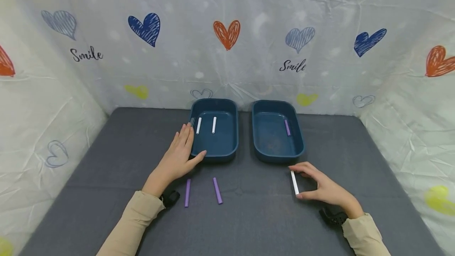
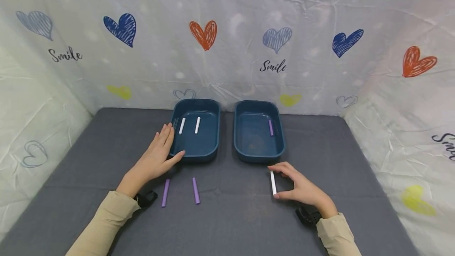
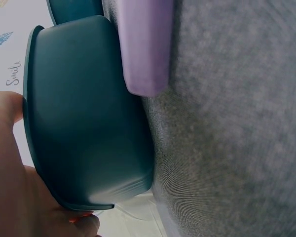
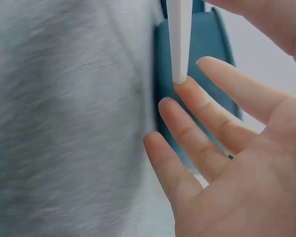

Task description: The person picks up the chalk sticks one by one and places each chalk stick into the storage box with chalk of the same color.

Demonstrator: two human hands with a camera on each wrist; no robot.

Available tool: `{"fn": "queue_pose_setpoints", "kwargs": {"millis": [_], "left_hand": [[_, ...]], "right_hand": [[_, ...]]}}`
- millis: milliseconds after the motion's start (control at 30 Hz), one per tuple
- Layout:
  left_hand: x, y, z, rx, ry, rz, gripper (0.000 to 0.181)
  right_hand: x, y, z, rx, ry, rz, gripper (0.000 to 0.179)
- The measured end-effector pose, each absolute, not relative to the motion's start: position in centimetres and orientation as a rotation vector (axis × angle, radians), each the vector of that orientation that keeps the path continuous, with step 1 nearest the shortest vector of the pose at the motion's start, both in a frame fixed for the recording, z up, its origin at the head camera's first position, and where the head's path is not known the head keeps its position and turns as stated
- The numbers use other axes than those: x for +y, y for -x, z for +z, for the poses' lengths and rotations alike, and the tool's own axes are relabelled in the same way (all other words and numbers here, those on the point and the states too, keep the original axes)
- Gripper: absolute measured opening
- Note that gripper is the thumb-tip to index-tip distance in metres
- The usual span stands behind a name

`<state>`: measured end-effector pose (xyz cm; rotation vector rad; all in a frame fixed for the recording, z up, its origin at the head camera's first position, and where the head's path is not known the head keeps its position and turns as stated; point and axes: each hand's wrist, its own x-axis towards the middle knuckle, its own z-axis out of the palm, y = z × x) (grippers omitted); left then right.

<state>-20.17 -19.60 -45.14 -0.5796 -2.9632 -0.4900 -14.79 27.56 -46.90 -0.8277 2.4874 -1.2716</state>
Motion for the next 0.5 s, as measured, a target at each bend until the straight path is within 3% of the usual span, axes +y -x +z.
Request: {"fn": "queue_pose_setpoints", "kwargs": {"millis": [500], "left_hand": [[-19.9, 20.1, -45.3, -2.953, 0.588, -0.484, 0.097]], "right_hand": [[25.7, 16.0, -43.5, 2.36, 1.007, -1.423, 0.07]]}}
